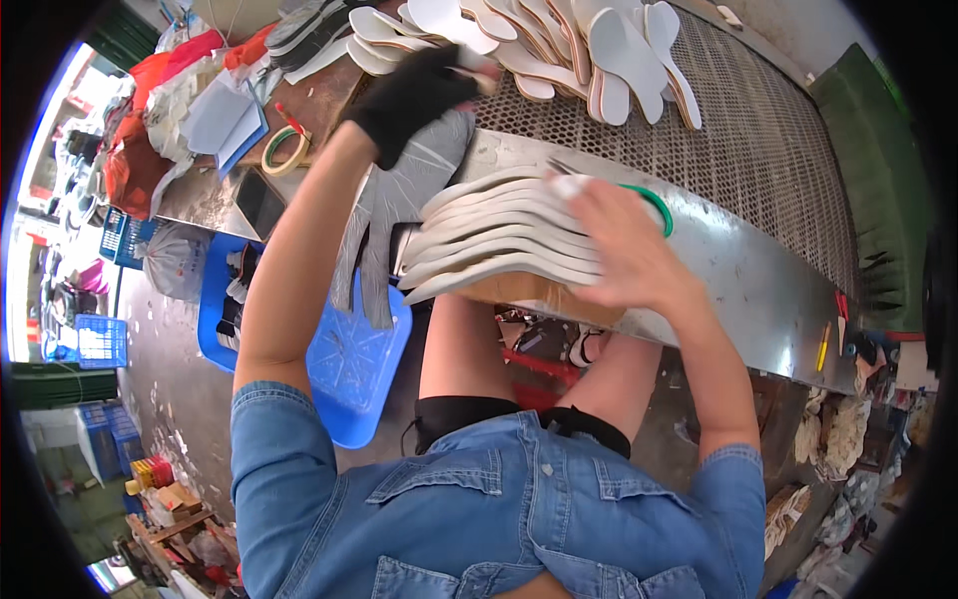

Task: Applying adhesive and assembling various shoe components at a manufacturing workbench.

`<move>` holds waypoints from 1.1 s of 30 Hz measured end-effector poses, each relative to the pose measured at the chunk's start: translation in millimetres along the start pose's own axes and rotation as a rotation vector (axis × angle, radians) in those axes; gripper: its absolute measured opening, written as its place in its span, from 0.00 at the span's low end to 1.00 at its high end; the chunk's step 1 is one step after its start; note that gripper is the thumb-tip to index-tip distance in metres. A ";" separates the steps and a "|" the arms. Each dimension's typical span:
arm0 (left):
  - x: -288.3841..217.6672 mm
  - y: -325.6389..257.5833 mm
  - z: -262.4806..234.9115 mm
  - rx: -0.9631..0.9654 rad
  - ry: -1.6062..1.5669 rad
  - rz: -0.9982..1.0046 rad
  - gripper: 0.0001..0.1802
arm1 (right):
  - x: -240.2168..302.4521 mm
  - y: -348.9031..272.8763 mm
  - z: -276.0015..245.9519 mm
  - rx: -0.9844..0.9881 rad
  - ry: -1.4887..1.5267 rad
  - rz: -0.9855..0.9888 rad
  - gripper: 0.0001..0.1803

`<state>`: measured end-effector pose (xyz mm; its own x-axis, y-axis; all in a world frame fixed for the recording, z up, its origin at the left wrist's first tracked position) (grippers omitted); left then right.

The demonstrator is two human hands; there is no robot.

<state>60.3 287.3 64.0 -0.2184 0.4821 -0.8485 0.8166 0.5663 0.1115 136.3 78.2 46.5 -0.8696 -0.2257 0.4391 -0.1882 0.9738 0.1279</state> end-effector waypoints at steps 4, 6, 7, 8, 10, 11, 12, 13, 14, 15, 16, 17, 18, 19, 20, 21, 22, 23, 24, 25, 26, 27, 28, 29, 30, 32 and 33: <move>-40.7 -30.9 106.9 0.315 0.716 0.484 0.40 | -6.7 -3.6 19.6 -0.157 0.021 -0.146 0.50; -27.1 -51.2 136.7 0.478 0.880 0.349 0.43 | -11.4 -17.5 24.4 -0.148 0.014 -0.072 0.51; -28.5 -58.1 143.7 0.522 0.920 0.326 0.45 | -17.7 -29.1 18.7 -0.224 0.004 -0.028 0.50; -36.7 -63.8 146.5 0.530 0.968 0.295 0.45 | -24.2 -41.9 13.0 -0.298 -0.006 0.016 0.50; -48.4 -74.7 156.4 0.547 1.131 0.286 0.44 | -43.5 -63.7 11.4 -0.340 0.038 0.092 0.48; -48.2 -80.6 161.7 0.508 1.168 0.303 0.44 | -57.5 -72.5 7.2 -0.387 0.196 0.153 0.47; -46.8 -84.0 164.9 0.467 1.206 0.318 0.44 | -72.3 -81.1 5.2 -0.432 0.357 0.210 0.46; -45.1 -83.9 165.5 0.463 1.204 0.319 0.44 | -83.5 -86.5 1.9 -0.488 0.341 0.199 0.37; -49.2 -78.8 169.4 0.464 1.202 0.336 0.44 | -94.6 -87.8 0.4 -0.497 0.332 0.209 0.37; -50.0 -76.0 171.1 0.476 1.210 0.356 0.44 | -119.0 -85.7 7.6 -0.548 0.693 0.291 0.31; -50.9 -73.3 172.2 0.486 1.218 0.375 0.44 | -138.9 -82.8 16.9 -0.587 1.057 0.367 0.26; -48.3 -70.9 170.6 0.486 1.223 0.364 0.44 | -134.7 -69.4 9.3 -0.580 1.016 0.328 0.19; -48.5 -67.7 171.6 0.494 1.202 0.373 0.44 | -140.9 -61.1 5.9 -0.578 1.018 0.319 0.19; -49.3 -64.7 172.4 0.500 1.182 0.382 0.44 | -145.7 -51.4 4.2 -0.542 1.038 0.294 0.18; -47.5 -62.8 171.5 0.496 1.189 0.374 0.44 | -148.0 -43.2 5.5 -0.505 1.059 0.269 0.18; -46.7 -61.9 172.8 0.517 1.179 0.377 0.44 | -154.4 -41.5 9.0 -0.488 1.094 0.275 0.17; -46.5 -61.9 173.7 0.537 1.169 0.383 0.44 | -157.2 -43.6 11.7 -0.488 1.094 0.266 0.17; -47.0 -60.7 174.1 0.556 1.135 0.362 0.49 | -166.4 -50.2 21.8 -0.486 1.107 0.336 0.17; -46.8 -60.1 171.8 0.551 1.143 0.364 0.49 | -172.7 -54.8 30.8 -0.484 1.120 0.399 0.17; -45.3 -59.6 168.3 0.549 1.059 0.339 0.52 | -176.5 -59.4 40.7 -0.504 1.231 0.420 0.19; -42.3 -59.3 164.5 0.549 0.969 0.313 0.56 | -173.1 -61.4 41.0 -0.509 1.230 0.418 0.19; -49.7 -63.9 152.6 0.535 0.845 0.262 0.60 | -164.9 -61.2 42.5 -0.509 1.369 0.427 0.20; -44.7 -67.3 143.9 0.560 0.642 0.179 0.60 | -156.3 -60.0 43.8 -0.506 1.508 0.435 0.21; -55.4 -79.9 144.9 0.624 0.183 0.041 0.56 | -136.0 -57.1 40.2 -0.396 1.496 0.469 0.22; -71.2 -91.1 144.5 0.663 -0.273 -0.100 0.52 | -124.9 -56.6 39.0 -0.403 1.497 0.472 0.22; -53.4 -105.4 133.9 0.550 -0.508 -0.068 0.61 | -91.4 -48.3 50.5 -0.255 1.737 0.440 0.21; -15.5 -123.7 125.9 0.460 -0.637 -0.110 0.59 | -76.7 -45.7 49.3 -0.238 1.740 0.425 0.21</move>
Point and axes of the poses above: each hand's wrist, its own y-axis towards the middle knuckle, its own z-axis out of the palm, x = y × z, the point moved 9 cm from there along y, towards the middle knuckle, and after that the axes turned 8 degrees about y, right-handed, at the moved point
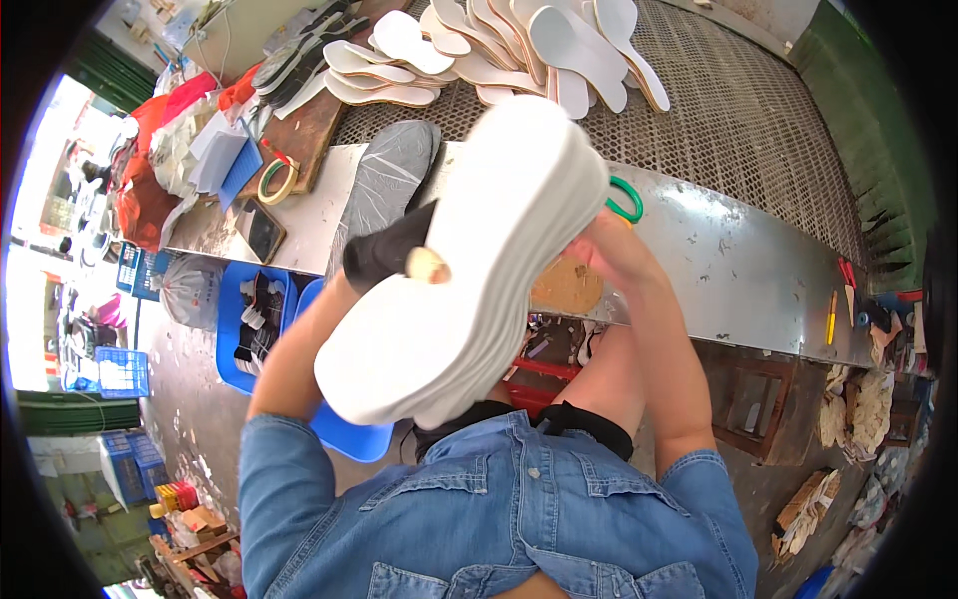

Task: Applying adhesive and assembling various shoe components at a manufacturing workbench.

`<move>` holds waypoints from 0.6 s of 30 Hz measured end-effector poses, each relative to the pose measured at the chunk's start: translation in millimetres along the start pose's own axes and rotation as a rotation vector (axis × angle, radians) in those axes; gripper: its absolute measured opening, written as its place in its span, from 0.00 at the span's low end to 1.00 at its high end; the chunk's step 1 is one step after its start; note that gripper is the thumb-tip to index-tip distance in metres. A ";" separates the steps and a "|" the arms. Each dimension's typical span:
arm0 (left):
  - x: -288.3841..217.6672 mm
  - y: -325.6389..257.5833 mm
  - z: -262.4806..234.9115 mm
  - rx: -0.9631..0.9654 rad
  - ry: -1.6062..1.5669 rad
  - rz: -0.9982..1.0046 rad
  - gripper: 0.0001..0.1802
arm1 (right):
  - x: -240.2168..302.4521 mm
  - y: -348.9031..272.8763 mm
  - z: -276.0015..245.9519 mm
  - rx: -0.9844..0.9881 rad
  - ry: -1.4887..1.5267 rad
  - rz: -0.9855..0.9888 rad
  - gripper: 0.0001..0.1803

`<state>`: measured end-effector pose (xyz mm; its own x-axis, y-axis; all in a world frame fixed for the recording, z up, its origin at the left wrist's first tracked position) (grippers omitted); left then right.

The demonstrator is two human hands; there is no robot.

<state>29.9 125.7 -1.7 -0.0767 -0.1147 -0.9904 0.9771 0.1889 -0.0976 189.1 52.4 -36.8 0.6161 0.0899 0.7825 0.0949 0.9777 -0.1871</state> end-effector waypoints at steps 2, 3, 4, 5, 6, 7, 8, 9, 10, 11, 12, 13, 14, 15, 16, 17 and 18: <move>27.1 -23.6 -9.4 -0.094 -0.140 0.011 0.57 | -8.1 -14.4 29.9 0.156 -0.088 -0.014 0.19; 30.6 -30.5 -2.1 -0.092 -0.136 0.001 0.57 | -13.1 -15.5 29.5 0.165 -0.085 -0.003 0.19; 33.9 -38.6 5.1 -0.096 -0.133 -0.008 0.57 | -18.7 -15.9 30.8 0.197 0.096 0.012 0.19; 38.5 -48.5 12.1 -0.106 -0.132 -0.017 0.57 | -25.2 -16.2 34.0 0.230 0.277 0.034 0.18; 40.0 -58.2 18.0 -0.122 -0.126 -0.021 0.57 | -23.0 -14.7 34.6 0.204 0.436 -0.021 0.17; 41.2 -68.6 24.3 -0.143 -0.120 -0.024 0.57 | -29.6 -14.7 36.1 0.229 0.435 0.005 0.17; 43.6 -79.0 30.9 -0.166 -0.116 -0.025 0.57 | -39.4 -13.0 26.6 0.178 0.490 0.037 0.16; 46.5 -93.7 39.8 -0.201 -0.113 -0.028 0.57 | -46.9 -14.2 31.8 0.132 0.543 0.079 0.16; 49.4 -108.0 49.5 -0.237 -0.112 -0.029 0.57 | -53.8 -17.6 39.0 0.093 0.538 0.137 0.16; 51.7 -119.7 60.1 -0.269 -0.110 -0.028 0.57 | -60.4 -16.7 41.3 0.123 0.527 0.174 0.16; 52.1 -129.6 68.3 -0.297 -0.106 -0.024 0.57 | -54.2 -14.7 52.6 0.307 0.612 0.152 0.16; 52.9 -139.1 76.7 -0.323 -0.103 -0.020 0.57 | -49.5 -15.6 65.0 0.487 0.701 0.132 0.16; 56.4 -152.8 84.1 -0.362 -0.103 -0.018 0.57 | -50.5 -16.1 73.5 0.423 0.546 0.070 0.16; 58.1 -162.4 92.6 -0.384 -0.107 -0.017 0.57 | -50.8 -29.1 94.4 0.443 0.537 0.104 0.16; 56.1 -174.3 96.1 -0.492 -0.126 -0.001 0.56 | -52.7 -47.1 122.9 0.505 0.272 0.044 0.16; 55.0 -186.5 99.8 -0.601 -0.150 0.014 0.55 | -56.4 -67.5 150.9 0.567 0.007 -0.019 0.16; 62.7 -198.7 101.7 -0.651 -0.174 0.019 0.55 | -65.1 -95.1 184.9 0.754 -0.347 -0.112 0.16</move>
<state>-148.9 -18.3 -34.5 0.0260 -0.2510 -0.9676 0.6552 0.7354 -0.1731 -4.6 -11.4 39.9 0.3468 -0.0822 0.9343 -0.4835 0.8380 0.2532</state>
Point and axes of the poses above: each hand's wrist, its own y-axis towards the middle knuckle, its own z-axis out of the palm, x = y × z, the point moved 9 cm from there along y, towards the middle knuckle, and after that the axes turned 8 degrees about y, right-handed, at the moved point
